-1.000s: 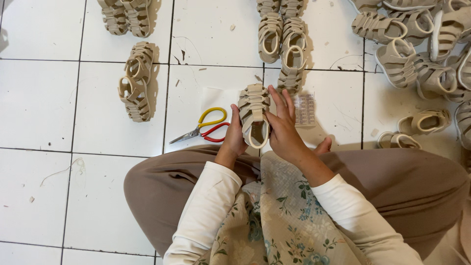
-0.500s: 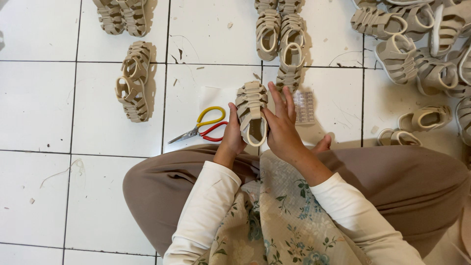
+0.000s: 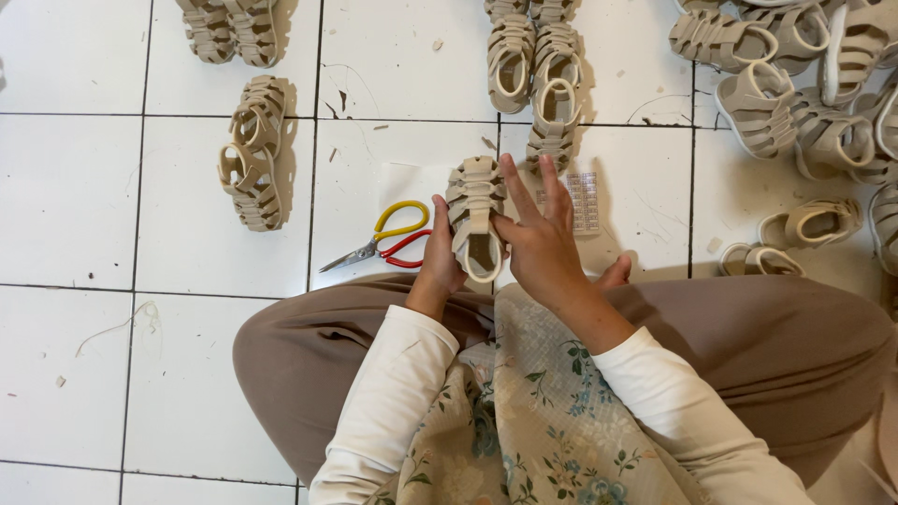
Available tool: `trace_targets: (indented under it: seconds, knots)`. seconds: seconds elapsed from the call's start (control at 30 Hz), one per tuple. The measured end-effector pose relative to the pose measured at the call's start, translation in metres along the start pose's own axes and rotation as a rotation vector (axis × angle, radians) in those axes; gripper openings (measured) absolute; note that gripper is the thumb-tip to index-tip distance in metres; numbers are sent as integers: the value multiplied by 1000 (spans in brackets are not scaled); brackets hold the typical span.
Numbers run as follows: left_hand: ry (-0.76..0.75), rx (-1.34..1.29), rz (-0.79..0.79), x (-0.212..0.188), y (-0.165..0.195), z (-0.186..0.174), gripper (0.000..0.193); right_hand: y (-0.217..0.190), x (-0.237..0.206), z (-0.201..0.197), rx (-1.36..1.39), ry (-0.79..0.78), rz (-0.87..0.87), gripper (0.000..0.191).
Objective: The person sits on the floor and repeatedly picks up beige sandals, places a small paper label on the sole, and sets them down in a growing pile. The person handles the sandals one at a time, using both hands to position the label on the bottom of each shoe.
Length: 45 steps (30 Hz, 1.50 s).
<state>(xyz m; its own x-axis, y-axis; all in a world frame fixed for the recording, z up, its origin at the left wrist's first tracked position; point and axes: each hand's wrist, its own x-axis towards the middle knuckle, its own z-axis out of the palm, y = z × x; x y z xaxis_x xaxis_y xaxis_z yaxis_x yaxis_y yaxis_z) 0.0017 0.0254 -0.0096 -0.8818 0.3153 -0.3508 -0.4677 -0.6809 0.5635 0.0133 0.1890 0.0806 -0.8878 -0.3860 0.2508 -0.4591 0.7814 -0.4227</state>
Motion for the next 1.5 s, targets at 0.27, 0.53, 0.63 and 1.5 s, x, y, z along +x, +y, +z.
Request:
trace_targets:
  seconds: [0.27,0.53,0.63,1.5]
  knots:
    - [97,-70,-67,0,-2,-6,83,18,-5,24,245,7,25,30]
    - [-38,-77,-95,6,-8,-16,85,37,-4,41,606,-143,-58,39]
    - [-16,-89,-37,8,-8,-16,88,38,-15,43,1008,5,247,42]
    - [321,-326,367,12,30,-28,71,43,-37,123,946,-264,508,16]
